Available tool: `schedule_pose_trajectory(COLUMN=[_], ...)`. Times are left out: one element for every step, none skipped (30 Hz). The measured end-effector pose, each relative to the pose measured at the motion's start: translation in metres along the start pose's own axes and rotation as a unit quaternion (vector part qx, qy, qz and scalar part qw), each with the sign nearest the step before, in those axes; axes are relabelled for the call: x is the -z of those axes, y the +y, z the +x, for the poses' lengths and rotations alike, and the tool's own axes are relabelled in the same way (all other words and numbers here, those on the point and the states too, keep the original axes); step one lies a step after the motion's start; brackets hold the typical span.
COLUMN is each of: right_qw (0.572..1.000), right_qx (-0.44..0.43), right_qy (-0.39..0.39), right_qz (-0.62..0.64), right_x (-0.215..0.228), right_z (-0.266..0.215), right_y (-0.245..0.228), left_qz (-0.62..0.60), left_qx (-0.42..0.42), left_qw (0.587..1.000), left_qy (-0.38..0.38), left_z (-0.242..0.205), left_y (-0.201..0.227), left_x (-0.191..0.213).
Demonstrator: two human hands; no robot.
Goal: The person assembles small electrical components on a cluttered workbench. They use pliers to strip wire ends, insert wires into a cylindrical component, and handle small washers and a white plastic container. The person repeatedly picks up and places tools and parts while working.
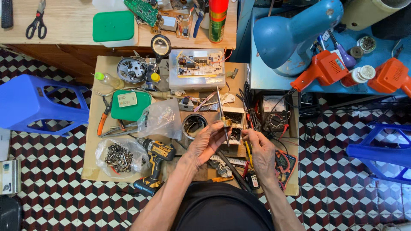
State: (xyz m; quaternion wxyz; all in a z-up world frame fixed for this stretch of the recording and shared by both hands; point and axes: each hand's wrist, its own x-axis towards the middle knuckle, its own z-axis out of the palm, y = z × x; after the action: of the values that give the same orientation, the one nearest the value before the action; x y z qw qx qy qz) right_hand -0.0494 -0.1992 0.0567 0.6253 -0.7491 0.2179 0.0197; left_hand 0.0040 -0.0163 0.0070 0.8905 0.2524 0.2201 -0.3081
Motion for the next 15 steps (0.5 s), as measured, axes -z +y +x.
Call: schedule_pose_trajectory(right_qw=[1.000, 0.999, 0.997, 0.990, 0.978, 0.961, 0.975, 0.984, 0.990, 0.990, 0.989, 0.987, 0.977, 0.961, 0.938], right_qx=[0.023, 0.045, 0.067, 0.127, 0.186, 0.243, 0.183, 0.121, 0.058, 0.041, 0.023, 0.005, 0.073, 0.142, 0.209], right_qy=[-0.004, -0.008, -0.015, -0.035, -0.057, -0.080, -0.072, -0.065, -0.059, -0.058, -0.053, -0.049, -0.061, -0.075, -0.090], right_qz=[-0.006, -0.011, -0.018, -0.046, -0.076, -0.104, -0.107, -0.111, -0.115, -0.126, -0.138, -0.150, -0.190, -0.227, -0.261], right_x=[-0.005, -0.010, -0.014, -0.016, -0.017, -0.018, -0.016, -0.013, -0.010, -0.007, -0.002, 0.004, 0.009, 0.014, 0.015], right_z=[-0.003, -0.006, -0.011, -0.017, -0.023, -0.029, -0.033, -0.039, -0.043, -0.044, -0.043, -0.042, -0.039, -0.037, -0.036], right_y=[-0.007, -0.012, -0.014, -0.013, -0.010, -0.005, 0.001, 0.009, 0.018, 0.026, 0.034, 0.042, 0.048, 0.053, 0.058], left_qz=[0.007, 0.013, 0.019, 0.022, 0.023, 0.024, 0.022, 0.020, 0.017, 0.021, 0.025, 0.029, 0.023, 0.018, 0.014], left_qx=[0.001, 0.001, 0.001, -0.009, -0.020, -0.031, -0.048, -0.064, -0.081, -0.100, -0.116, -0.132, -0.127, -0.123, -0.118], left_qw=[1.000, 1.000, 1.000, 1.000, 0.999, 0.999, 0.999, 0.998, 0.996, 0.994, 0.992, 0.989, 0.989, 0.990, 0.990], left_qy=[-0.007, -0.014, -0.020, -0.019, -0.018, -0.016, -0.007, 0.003, 0.014, 0.032, 0.048, 0.064, 0.069, 0.073, 0.078], left_z=[-0.004, -0.008, -0.012, -0.015, -0.017, -0.018, -0.018, -0.019, -0.021, -0.024, -0.027, -0.030, -0.034, -0.037, -0.041], left_y=[-0.003, -0.006, -0.010, -0.014, -0.019, -0.023, -0.024, -0.025, -0.025, -0.024, -0.022, -0.021, -0.019, -0.017, -0.014], left_x=[0.001, 0.002, 0.004, 0.007, 0.010, 0.014, 0.018, 0.024, 0.030, 0.037, 0.043, 0.048, 0.054, 0.058, 0.062])
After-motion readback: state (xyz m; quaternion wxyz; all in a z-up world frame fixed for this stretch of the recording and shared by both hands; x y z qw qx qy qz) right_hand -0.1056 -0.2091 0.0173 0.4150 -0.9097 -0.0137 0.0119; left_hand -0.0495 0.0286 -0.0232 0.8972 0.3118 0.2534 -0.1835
